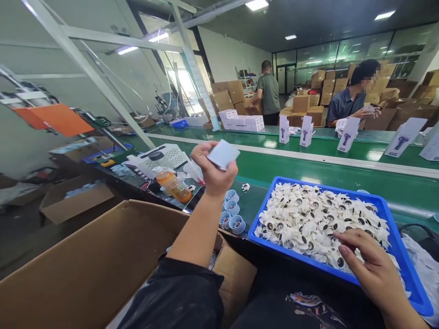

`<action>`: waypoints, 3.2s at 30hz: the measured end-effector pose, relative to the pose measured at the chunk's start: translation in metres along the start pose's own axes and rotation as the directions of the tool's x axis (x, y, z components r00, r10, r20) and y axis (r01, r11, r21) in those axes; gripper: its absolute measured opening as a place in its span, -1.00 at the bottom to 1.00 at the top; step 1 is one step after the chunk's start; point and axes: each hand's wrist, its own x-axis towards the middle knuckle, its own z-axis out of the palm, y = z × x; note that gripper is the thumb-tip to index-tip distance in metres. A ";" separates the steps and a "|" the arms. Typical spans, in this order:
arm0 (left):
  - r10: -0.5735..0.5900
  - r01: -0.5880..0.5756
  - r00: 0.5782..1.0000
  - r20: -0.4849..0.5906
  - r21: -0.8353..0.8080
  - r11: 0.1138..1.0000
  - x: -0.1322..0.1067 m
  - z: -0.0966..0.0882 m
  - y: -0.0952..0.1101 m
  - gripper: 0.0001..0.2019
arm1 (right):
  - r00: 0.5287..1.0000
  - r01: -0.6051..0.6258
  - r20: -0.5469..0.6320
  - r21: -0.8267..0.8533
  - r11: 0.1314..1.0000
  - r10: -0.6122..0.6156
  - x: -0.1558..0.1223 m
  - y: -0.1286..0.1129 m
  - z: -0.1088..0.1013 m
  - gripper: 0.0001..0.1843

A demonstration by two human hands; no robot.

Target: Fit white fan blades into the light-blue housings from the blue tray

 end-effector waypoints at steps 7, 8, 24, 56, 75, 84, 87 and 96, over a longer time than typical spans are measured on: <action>0.222 -0.224 0.975 0.028 0.141 0.964 -0.005 0.005 -0.037 -0.54 | 0.991 0.118 -0.037 -0.144 0.982 -0.125 -0.010 0.004 -0.005 -0.79; 0.217 -0.222 0.975 0.043 0.169 0.960 -0.008 0.008 -0.040 -0.50 | 0.992 0.112 -0.038 -0.164 0.980 -0.120 -0.012 0.004 -0.006 -0.80; -0.090 -0.092 0.724 0.684 0.224 0.970 -0.090 0.043 -0.050 -0.68 | 0.998 -0.013 -0.057 -0.138 0.990 0.006 -0.019 0.017 0.004 -0.70; -0.241 -0.074 0.734 0.635 0.428 0.901 -0.027 0.046 -0.051 -0.34 | 0.982 0.116 0.169 -0.194 0.974 -0.083 -0.003 0.000 -0.004 -0.73; -0.591 0.701 0.694 0.412 -0.197 0.686 -0.043 0.031 -0.048 -0.31 | 0.967 0.150 0.240 -0.254 0.956 -0.088 -0.011 0.004 -0.005 -0.70; -0.221 0.932 0.257 0.941 -0.302 -0.202 -0.041 -0.006 0.064 -0.38 | 0.966 0.151 0.242 -0.226 0.962 -0.095 -0.008 0.006 0.006 -0.70; -0.177 0.937 0.269 0.947 -0.300 -0.179 -0.039 -0.009 0.084 -0.37 | 0.962 0.107 0.267 -0.183 0.977 -0.056 -0.010 0.007 0.010 -0.69; -0.046 0.939 0.342 0.938 -0.341 0.044 -0.047 -0.013 0.102 -0.33 | 0.962 0.098 0.270 -0.170 0.981 -0.049 -0.017 0.001 0.005 -0.69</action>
